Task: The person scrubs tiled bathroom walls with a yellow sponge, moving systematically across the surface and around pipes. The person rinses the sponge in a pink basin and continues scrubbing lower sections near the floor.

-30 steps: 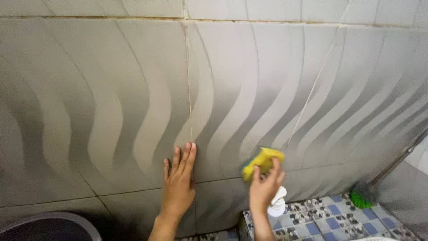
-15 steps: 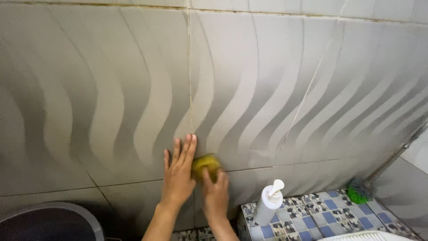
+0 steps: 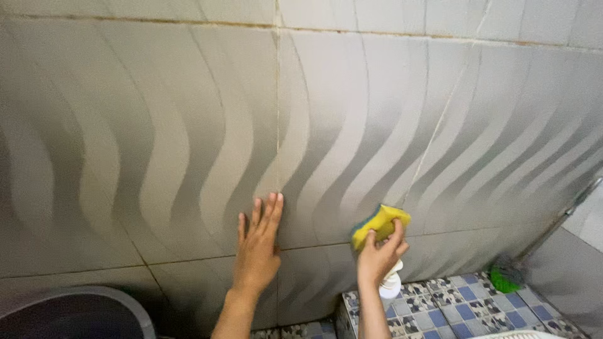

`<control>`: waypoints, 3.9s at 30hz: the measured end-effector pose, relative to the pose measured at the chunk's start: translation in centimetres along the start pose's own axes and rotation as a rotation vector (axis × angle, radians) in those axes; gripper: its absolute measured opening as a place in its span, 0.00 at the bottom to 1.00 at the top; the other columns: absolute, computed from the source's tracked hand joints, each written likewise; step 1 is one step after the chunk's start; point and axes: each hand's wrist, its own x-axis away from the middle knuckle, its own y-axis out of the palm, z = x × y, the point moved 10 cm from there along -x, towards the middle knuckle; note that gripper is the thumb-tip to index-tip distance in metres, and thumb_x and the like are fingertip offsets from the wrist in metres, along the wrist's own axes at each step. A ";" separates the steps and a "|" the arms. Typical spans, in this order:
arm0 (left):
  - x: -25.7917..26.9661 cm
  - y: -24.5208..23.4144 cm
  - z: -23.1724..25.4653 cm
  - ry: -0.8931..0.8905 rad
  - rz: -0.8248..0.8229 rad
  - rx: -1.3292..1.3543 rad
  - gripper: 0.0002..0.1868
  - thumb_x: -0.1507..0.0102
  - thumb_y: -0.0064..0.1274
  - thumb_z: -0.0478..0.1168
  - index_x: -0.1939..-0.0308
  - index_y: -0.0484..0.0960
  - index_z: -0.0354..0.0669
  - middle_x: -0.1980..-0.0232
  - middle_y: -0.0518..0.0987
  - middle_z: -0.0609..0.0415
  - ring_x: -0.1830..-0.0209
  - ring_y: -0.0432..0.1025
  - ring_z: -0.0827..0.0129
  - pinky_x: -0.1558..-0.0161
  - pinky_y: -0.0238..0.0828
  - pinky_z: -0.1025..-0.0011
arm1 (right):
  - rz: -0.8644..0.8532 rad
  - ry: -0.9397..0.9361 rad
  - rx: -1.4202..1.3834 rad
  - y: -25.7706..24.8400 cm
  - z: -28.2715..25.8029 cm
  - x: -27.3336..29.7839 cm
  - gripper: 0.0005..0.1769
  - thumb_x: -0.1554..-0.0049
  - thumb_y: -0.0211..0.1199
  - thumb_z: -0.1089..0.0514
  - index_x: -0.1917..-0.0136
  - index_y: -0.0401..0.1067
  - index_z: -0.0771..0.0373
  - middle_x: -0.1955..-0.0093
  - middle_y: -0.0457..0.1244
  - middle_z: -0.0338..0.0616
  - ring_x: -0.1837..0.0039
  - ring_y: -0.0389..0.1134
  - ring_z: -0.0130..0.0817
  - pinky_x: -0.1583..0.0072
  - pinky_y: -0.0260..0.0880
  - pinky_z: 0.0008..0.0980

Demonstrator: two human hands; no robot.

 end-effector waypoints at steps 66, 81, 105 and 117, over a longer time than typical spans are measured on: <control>8.2 1.7 -13.9 -0.046 0.694 0.091 0.44 0.49 0.43 0.20 0.27 0.59 0.38 0.21 0.55 0.44 0.26 0.53 0.44 0.29 0.54 0.54 | -0.091 -0.599 0.073 8.6 -8.6 12.3 0.40 0.40 0.62 0.59 0.19 0.52 0.44 0.37 0.49 0.52 0.37 0.51 0.47 0.37 0.55 0.47; 10.7 3.1 -16.3 -0.248 0.828 0.430 0.44 0.50 0.42 0.20 0.28 0.62 0.43 0.19 0.57 0.50 0.24 0.55 0.44 0.27 0.50 0.49 | -0.051 -0.751 0.074 9.6 -17.2 13.1 0.39 0.36 0.57 0.54 0.16 0.47 0.40 0.32 0.50 0.60 0.33 0.50 0.53 0.31 0.50 0.54; 14.9 4.5 -24.2 -0.524 0.835 0.543 0.51 0.51 0.44 0.18 0.23 0.47 0.34 0.19 0.47 0.36 0.18 0.42 0.45 0.22 0.35 0.53 | -0.375 -1.278 0.310 20.4 -17.3 32.6 0.40 0.42 0.58 0.62 0.24 0.61 0.23 0.34 0.55 0.43 0.36 0.54 0.46 0.34 0.50 0.52; 16.0 14.6 -27.2 -0.688 0.637 0.711 0.51 0.49 0.43 0.22 0.22 0.40 0.32 0.21 0.49 0.29 0.21 0.46 0.41 0.25 0.41 0.56 | -0.640 -1.517 0.442 22.4 -5.1 35.9 0.36 0.49 0.61 0.51 0.28 0.62 0.27 0.30 0.56 0.42 0.33 0.54 0.46 0.36 0.50 0.55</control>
